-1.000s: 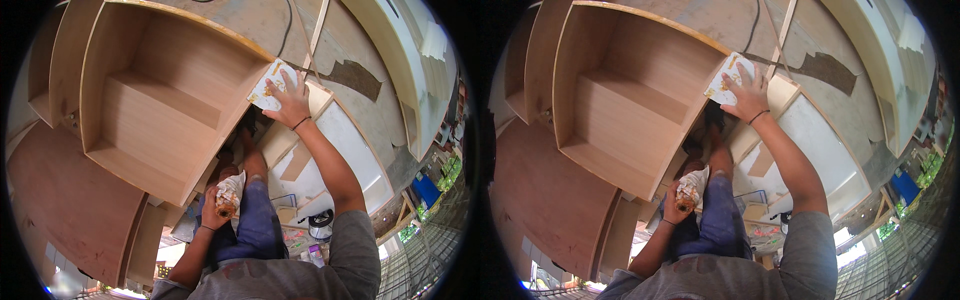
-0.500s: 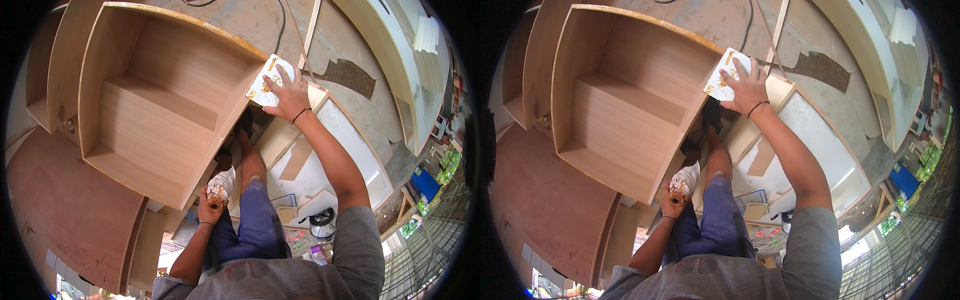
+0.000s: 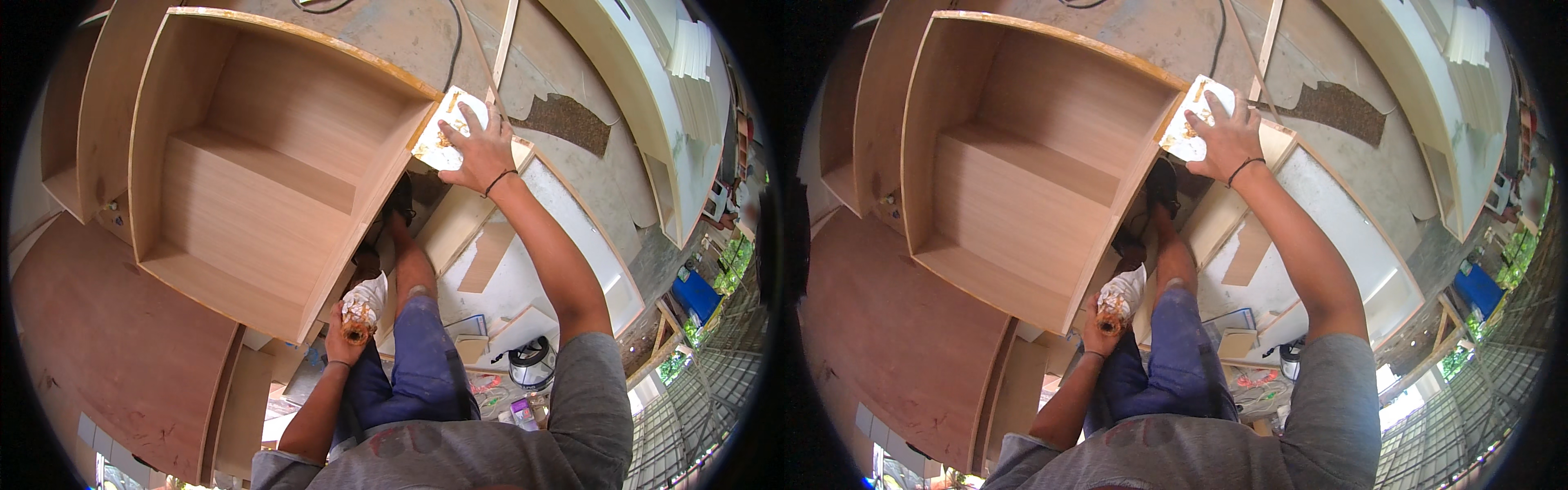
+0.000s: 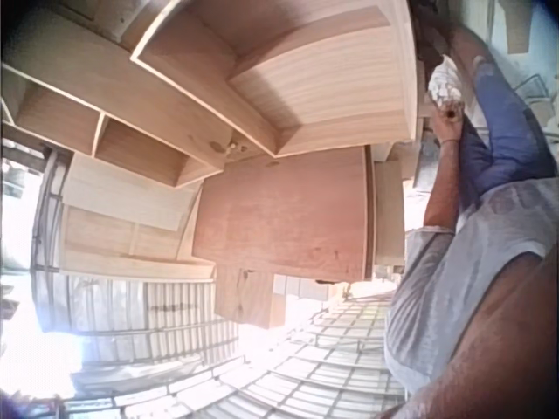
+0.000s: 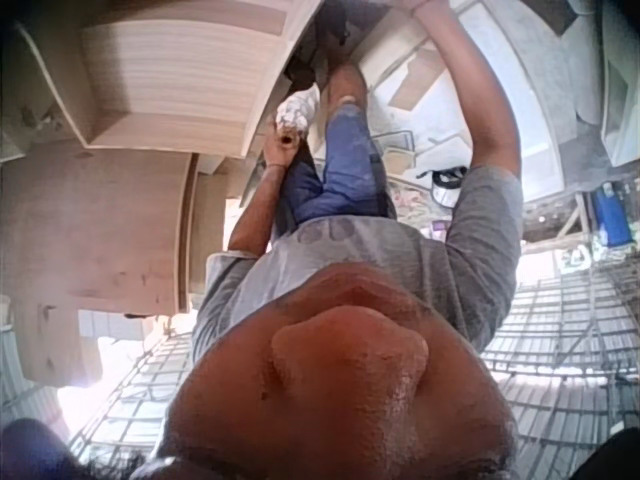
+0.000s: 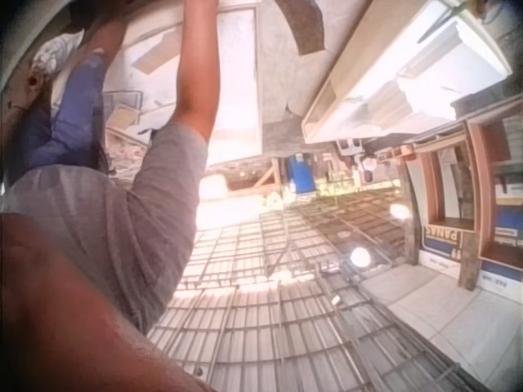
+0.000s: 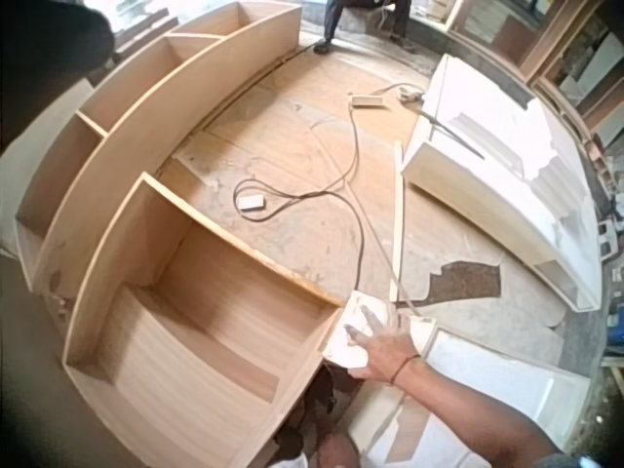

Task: The person applies a liquid finish to the edges and surfaces of wooden cabinet components using a sponge and a cloth.

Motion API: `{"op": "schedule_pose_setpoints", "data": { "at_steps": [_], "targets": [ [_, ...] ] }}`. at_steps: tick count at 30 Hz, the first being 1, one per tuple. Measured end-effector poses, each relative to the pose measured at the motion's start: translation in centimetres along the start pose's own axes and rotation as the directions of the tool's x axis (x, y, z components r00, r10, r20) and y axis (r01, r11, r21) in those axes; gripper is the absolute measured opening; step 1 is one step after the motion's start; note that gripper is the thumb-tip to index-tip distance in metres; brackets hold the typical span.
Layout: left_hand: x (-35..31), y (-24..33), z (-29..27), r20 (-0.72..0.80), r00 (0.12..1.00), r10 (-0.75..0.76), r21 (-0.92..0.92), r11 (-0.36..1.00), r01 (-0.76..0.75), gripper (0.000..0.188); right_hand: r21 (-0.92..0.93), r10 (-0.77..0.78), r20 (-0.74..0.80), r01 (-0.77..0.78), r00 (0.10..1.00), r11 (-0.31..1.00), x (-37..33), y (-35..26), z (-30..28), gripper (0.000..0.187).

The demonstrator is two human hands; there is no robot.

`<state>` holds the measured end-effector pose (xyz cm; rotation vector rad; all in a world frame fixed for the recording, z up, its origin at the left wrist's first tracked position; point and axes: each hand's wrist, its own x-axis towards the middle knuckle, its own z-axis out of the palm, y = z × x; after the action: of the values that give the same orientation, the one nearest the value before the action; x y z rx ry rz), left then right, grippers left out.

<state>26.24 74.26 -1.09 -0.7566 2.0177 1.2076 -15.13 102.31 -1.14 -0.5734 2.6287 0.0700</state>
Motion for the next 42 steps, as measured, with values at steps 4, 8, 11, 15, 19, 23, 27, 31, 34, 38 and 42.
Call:
{"op": "schedule_pose_setpoints", "data": {
  "at_steps": [4, 8, 11, 15, 19, 23, 27, 31, 34, 38, 42],
  "targets": [
    [1.1, 4.5, -2.5, 0.122, 0.988, 0.095, 0.158, 0.981, -0.114, 0.093, 0.012, 0.021, 0.022, -0.022, 1.000, 1.000, -0.8, -0.3, -0.6, 0.082],
    [1.3, 5.3, -1.9, 0.204, 0.967, 0.154, 0.304, 0.929, -0.213, 0.095, -0.029, 0.002, -0.005, -0.002, 1.000, 1.000, -0.1, -1.3, 0.1, 0.082],
    [1.8, 5.3, -2.1, 0.228, 0.967, 0.116, 0.404, 0.892, -0.202, 0.096, -0.051, 0.019, 0.014, -0.018, 1.000, 0.999, -0.4, -1.2, 0.0, 0.082],
    [2.2, 4.5, -2.3, 0.230, 0.972, 0.042, 0.395, 0.909, -0.133, 0.093, -0.127, 0.077, 0.103, -0.064, 0.992, 0.990, -1.6, -1.1, -0.8, 0.083],
    [1.9, 3.7, -2.2, 0.234, 0.971, 0.047, 0.416, 0.898, -0.144, 0.093, 0.037, -0.019, -0.063, 0.021, 0.998, 0.999, -3.5, -3.0, 0.6, 0.087],
    [2.0, 3.1, -2.2, 0.276, 0.961, 0.020, 0.410, 0.902, -0.137, 0.093, 0.121, -0.050, -0.102, 0.062, 0.994, 0.991, -4.7, -4.8, 4.3, 0.089],
    [1.8, 3.0, -2.4, 0.261, 0.963, 0.068, 0.412, 0.894, -0.175, 0.094, 0.163, -0.074, -0.221, 0.111, 0.973, 0.980, -4.6, -5.4, 7.1, 0.088],
    [1.9, 2.8, -2.8, 0.263, 0.963, 0.057, 0.411, 0.897, -0.165, 0.095, 0.094, -0.044, -0.129, 0.057, 0.991, 0.994, -4.7, -5.9, 7.0, 0.087],
    [1.8, 2.4, -3.0, 0.240, 0.968, 0.071, 0.446, 0.878, -0.175, 0.096, 0.010, 0.009, 0.025, -0.009, 1.000, 1.000, -5.3, -6.7, 3.9, 0.087],
    [1.9, 2.7, -3.1, 0.252, 0.967, 0.037, 0.449, 0.881, -0.151, 0.098, -0.007, -0.003, 0.004, 0.003, 1.000, 1.000, -5.0, -7.1, 2.0, 0.086],
    [2.0, 2.2, -3.1, 0.253, 0.967, 0.040, 0.445, 0.882, -0.153, 0.098, -0.045, -0.027, 0.006, 0.028, 1.000, 0.999, -3.9, -7.1, 2.5, 0.085]
  ]
}}
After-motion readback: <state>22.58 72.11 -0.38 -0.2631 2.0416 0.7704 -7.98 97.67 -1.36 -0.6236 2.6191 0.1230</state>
